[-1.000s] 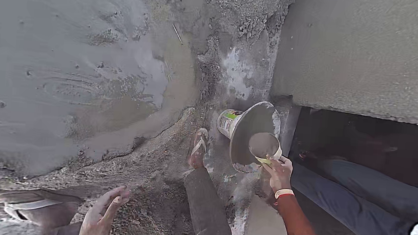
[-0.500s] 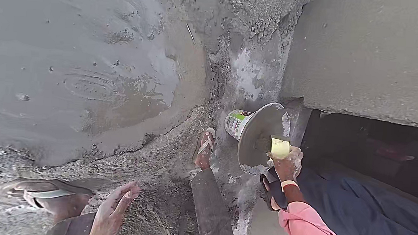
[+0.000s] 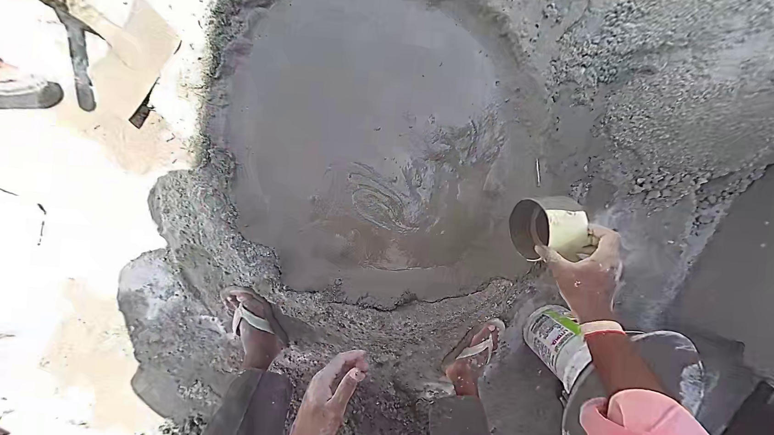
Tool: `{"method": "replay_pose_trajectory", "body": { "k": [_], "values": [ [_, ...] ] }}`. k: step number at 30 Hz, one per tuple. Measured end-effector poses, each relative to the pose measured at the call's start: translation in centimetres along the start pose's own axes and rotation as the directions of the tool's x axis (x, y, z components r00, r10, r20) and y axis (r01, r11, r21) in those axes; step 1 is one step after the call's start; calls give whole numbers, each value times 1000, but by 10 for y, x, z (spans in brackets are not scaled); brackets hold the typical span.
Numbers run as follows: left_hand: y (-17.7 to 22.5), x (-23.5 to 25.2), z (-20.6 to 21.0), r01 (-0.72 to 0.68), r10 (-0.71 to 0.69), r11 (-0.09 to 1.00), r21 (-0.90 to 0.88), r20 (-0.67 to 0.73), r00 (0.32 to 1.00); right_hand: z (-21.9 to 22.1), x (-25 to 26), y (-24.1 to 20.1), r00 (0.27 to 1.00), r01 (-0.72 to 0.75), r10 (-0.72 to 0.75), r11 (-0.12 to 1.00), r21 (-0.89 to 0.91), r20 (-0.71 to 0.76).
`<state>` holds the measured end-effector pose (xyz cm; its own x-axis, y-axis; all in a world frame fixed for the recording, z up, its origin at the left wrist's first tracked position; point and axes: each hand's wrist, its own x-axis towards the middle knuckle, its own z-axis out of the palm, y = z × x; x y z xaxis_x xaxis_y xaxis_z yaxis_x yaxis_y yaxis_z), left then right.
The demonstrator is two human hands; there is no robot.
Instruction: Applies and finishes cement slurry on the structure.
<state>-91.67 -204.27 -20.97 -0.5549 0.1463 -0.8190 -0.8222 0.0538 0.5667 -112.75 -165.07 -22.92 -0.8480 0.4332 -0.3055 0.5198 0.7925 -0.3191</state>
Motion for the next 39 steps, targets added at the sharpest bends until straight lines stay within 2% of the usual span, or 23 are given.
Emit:
{"method": "replay_pose_trajectory", "body": {
  "k": [2, 4, 6, 8, 10, 12, 14, 16, 18, 20, 23, 24, 26, 28, 30, 32, 34, 35, 36, 37, 39],
  "values": [
    [5, -4, -9, -6, 5, 999, -37, -10, 1000, 58, 53, -56, 996, 88, -89, 996, -25, -7],
    [8, -13, -17, -14, 14, 998, -65, -11, 1000, 108, 99, -115, 997, 44, -46, 998, -34, -67],
    [8, -13, -27, -24, 24, 997, -75, -8, 1000, 150, 126, -164, 998, -16, 12, 998, -64, -58],
    [7, -12, -40, -27, 24, 995, -101, -26, 999, 194, 120, -192, 998, 43, -36, 987, -153, 44],
    [8, -16, -44, -20, 14, 990, -138, -45, 999, 216, 82, -198, 984, 144, -107, 950, -276, 144],
    [13, -10, -47, -41, 33, 986, -160, -54, 998, 222, 52, -191, 955, 269, -216, 919, -287, 202],
    [19, -10, -49, -43, 32, 982, -182, -63, 998, 194, 27, -186, 899, 360, -248, 888, -287, 361],
    [23, -8, -51, -41, 27, 977, -208, -70, 997, 159, 27, -182, 870, 408, -271, 866, -291, 412],
    [24, -10, -54, -23, 10, 976, -216, -60, 998, 129, 50, -180, 910, 358, -254, 880, -311, 327],
    [25, -12, -57, -16, 8, 979, -204, -41, 999, 115, 92, -182, 964, 249, -206, 920, -303, 169],
    [28, -14, -61, -30, 24, 982, -187, -33, 999, 138, 144, -204, 991, 132, -126, 966, -221, 41],
    [27, -14, -61, -30, 23, 983, -182, -35, 999, 159, 146, -216, 991, 129, -122, 970, -204, 45],
    [25, -12, -61, -13, 8, 984, -179, -30, 1000, 208, 128, -242, 971, 225, -199, 950, -215, 133],
    [24, -9, -56, -12, 9, 986, -169, -18, 1000, 241, 92, -259, 919, 384, -336, 883, -269, 207],
    [21, -8, -51, -13, 11, 989, -149, -10, 1000, 242, 60, -255, 849, 498, -407, 831, -248, 338],
    [19, -10, -42, 4, -3, 989, -149, 9, 1000, 220, 44, -230, 723, 636, -468, 739, -224, 507],
    [25, -3, -43, 5, -3, 987, -158, 13, 1000, 196, 53, -219, 555, 793, -533, 571, -212, 639],
    [29, -6, -45, 13, -11, 985, -169, 10, 1000, 184, 57, -217, 505, 832, -541, 512, -213, 672],
    [32, -7, -49, 12, -12, 983, -183, 1, 1000, 173, 66, -223, 513, 832, -545, 505, -229, 663],
    [35, -5, -54, -4, 1, 981, -196, -15, 1000, 164, 81, -238, 569, 800, -553, 545, -252, 609],
    [37, -7, -57, -11, 4, 976, -217, -30, 1000, 156, 114, -272, 736, 663, -521, 686, -301, 432]
  ]
}}
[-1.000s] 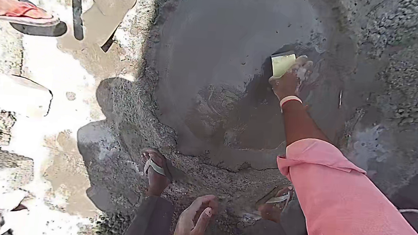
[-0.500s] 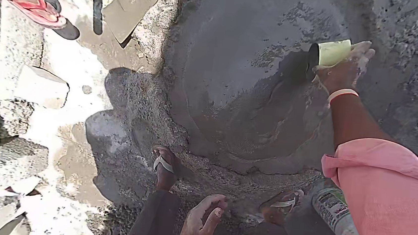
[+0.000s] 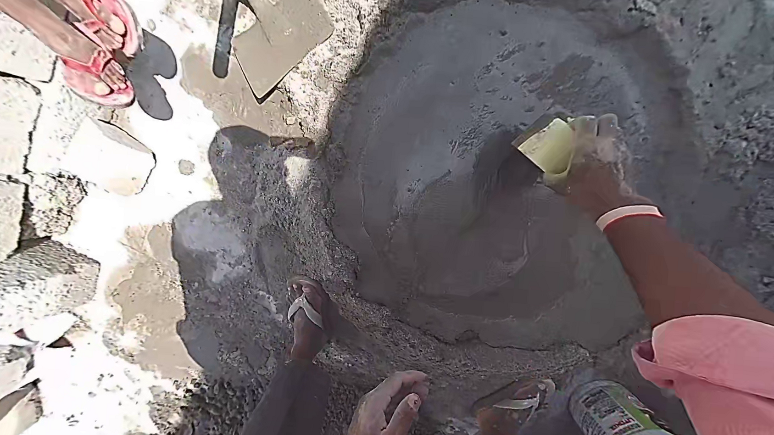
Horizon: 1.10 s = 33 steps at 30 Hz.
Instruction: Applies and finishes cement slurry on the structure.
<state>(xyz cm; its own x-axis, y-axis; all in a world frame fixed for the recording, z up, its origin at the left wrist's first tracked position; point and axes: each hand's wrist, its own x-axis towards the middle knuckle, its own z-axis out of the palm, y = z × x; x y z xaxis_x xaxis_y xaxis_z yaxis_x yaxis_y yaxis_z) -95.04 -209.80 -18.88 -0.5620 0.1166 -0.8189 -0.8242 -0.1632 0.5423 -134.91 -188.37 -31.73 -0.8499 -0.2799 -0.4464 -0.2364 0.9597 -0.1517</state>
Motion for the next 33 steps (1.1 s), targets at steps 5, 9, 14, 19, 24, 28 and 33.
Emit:
{"method": "replay_pose_trajectory", "body": {
  "k": [5, 9, 14, 19, 24, 28, 33],
  "values": [
    [1, 1, -11, -51, 52, 999, 6, -21, 998, 20, 101, -61, 950, -191, 239, 953, 234, -199],
    [-1, 0, -8, -35, 36, 999, 28, -22, 999, 82, 69, -130, 994, 2, 15, 988, 154, -109],
    [1, 6, 0, -29, 29, 999, 26, 9, 1000, 67, 4, -87, 845, 486, -461, 873, -30, 270],
    [13, 6, -8, -26, 25, 999, -34, -4, 1000, 5, 34, -48, 801, 556, -488, 822, -126, 347],
    [20, 8, -13, -28, 26, 997, -70, -33, 999, 6, 99, -107, 989, 149, -149, 989, -25, -6],
    [15, 10, -8, -52, 51, 997, -52, -32, 998, 79, 61, -150, 970, 243, -243, 970, 30, 19],
    [6, 13, 2, -49, 48, 998, -37, -20, 999, 80, -15, -92, 791, 583, -565, 812, -10, 235]
  ]
}}
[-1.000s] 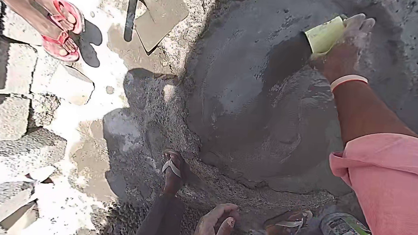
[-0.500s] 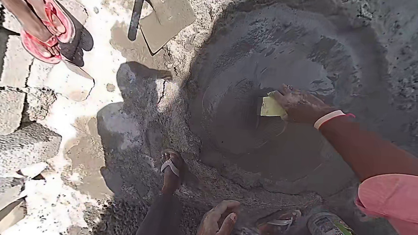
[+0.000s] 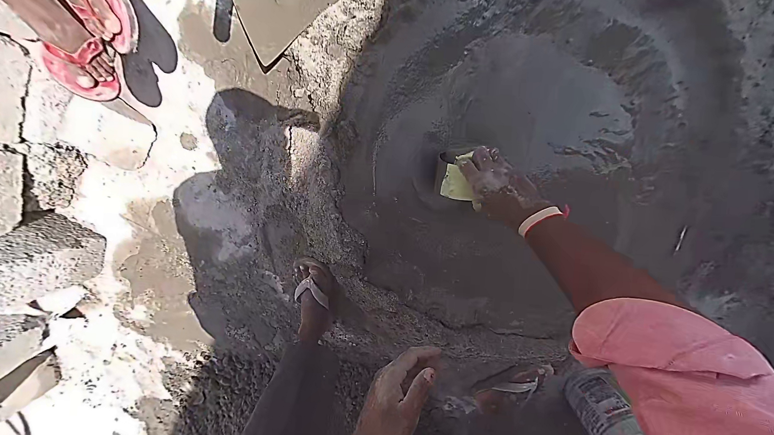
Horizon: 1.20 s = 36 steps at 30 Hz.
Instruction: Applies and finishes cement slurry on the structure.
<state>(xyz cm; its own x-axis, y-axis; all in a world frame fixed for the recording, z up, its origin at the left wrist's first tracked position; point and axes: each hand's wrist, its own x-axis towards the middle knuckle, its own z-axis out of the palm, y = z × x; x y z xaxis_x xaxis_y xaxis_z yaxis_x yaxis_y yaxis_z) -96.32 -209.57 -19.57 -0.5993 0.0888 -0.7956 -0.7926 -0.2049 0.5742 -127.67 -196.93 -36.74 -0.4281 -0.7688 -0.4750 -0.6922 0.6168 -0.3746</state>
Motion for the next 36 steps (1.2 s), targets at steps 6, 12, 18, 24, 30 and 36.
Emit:
{"method": "replay_pose_trajectory", "body": {
  "k": [6, 12, 18, 24, 30, 36],
  "values": [
    [-6, 2, 8, 40, -40, 999, -8, 20, 999, -47, -66, 86, 982, -186, 188, 981, -51, 21],
    [-7, 6, 19, 57, -59, 996, 68, 26, 998, -11, -61, 102, 674, -672, 708, 706, 222, -211],
    [-16, 6, 32, 110, -116, 987, 119, 45, 992, 35, -134, 66, 787, -564, 614, 756, 334, -59],
    [-15, 8, 35, 104, -110, 987, 121, 39, 993, 48, -228, 85, 216, -749, 963, 269, 606, -160],
    [-12, 4, 29, 94, -103, 988, 125, 69, 992, 76, -166, 52, 95, -696, 993, 15, 718, 71],
    [-18, 1, 29, 73, -79, 992, 108, 56, 995, 89, -114, 12, 282, -176, 912, -254, 951, 296]
  ]
}}
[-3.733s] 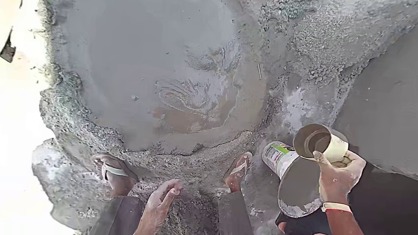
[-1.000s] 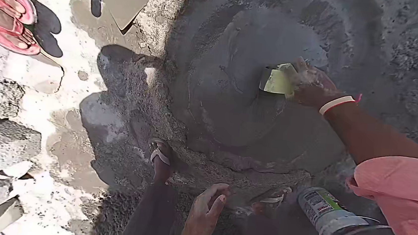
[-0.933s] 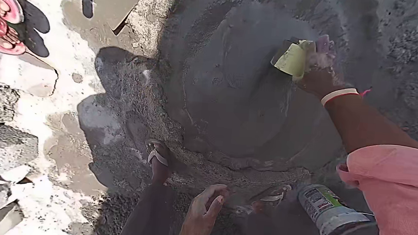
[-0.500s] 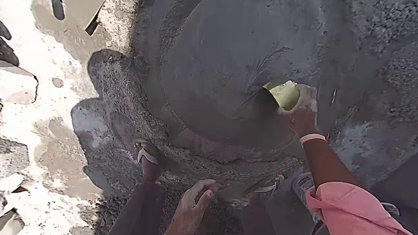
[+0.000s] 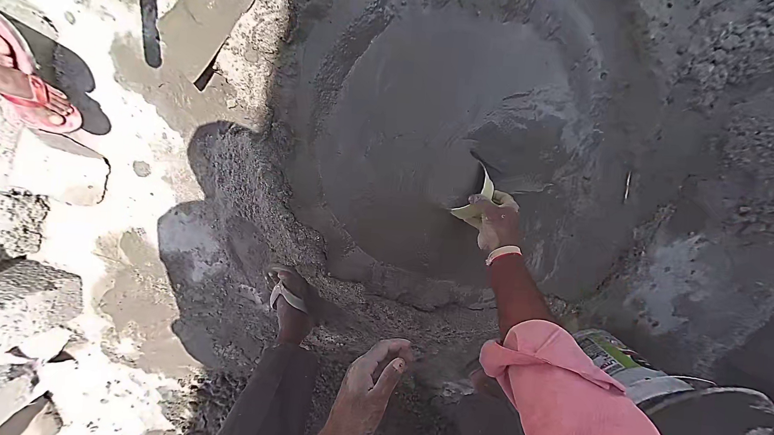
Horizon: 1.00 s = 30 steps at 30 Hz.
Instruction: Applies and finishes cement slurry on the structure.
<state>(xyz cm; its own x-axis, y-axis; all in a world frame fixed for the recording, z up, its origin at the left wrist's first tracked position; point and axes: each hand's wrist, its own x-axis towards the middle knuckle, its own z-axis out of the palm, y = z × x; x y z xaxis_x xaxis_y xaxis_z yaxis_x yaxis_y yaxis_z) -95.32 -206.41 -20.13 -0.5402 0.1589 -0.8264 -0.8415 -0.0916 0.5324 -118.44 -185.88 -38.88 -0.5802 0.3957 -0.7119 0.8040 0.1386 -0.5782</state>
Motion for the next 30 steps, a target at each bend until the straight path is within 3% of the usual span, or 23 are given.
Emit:
{"method": "replay_pose_trajectory", "body": {
  "k": [2, 4, 6, 9, 13, 16, 20, 22, 25, 27, 30],
  "values": [
    [-5, -1, 3, 10, -10, 1000, 16, 7, 1000, 5, -8, 6, 984, -77, 23, 951, 300, 178],
    [-10, 1, 5, 8, -7, 1000, 28, -11, 1000, 15, -17, 12, 940, -136, -50, 850, 509, 336],
    [-19, 1, 10, 21, -20, 999, 44, -14, 1000, 15, -28, 18, 880, -174, -181, 737, 653, 439],
    [-33, 1, 23, 41, -43, 995, 93, 14, 999, -9, -52, 9, 817, -184, -335, 620, 763, 469],
    [-30, 3, 36, 11, -7, 986, 164, -28, 1000, -88, -86, -9, 794, -105, -444, 573, 813, 415],
    [-11, 0, 54, 25, -20, 977, 214, -25, 999, -191, -119, 0, 844, -17, -437, 557, 830, 310],
    [23, -7, 83, 93, -89, 953, 290, -27, 996, -336, -186, 37, 973, 146, -229, 643, 751, 6],
    [33, -8, 92, 144, -140, 942, 304, -34, 990, -392, -219, 59, 972, 216, -93, 721, 659, -216],
    [8, -4, 89, 123, -127, 936, 331, -9, 992, -447, -244, 96, 884, 167, 68, 879, 447, -463],
    [-35, 2, 73, 46, -61, 943, 330, 36, 997, -471, -239, 121, 770, 12, 152, 968, 252, -619],
    [-68, 6, 62, -15, -5, 952, 306, 65, 998, -510, -224, 160, 702, -234, 63, 961, -146, -709]
  ]
}}
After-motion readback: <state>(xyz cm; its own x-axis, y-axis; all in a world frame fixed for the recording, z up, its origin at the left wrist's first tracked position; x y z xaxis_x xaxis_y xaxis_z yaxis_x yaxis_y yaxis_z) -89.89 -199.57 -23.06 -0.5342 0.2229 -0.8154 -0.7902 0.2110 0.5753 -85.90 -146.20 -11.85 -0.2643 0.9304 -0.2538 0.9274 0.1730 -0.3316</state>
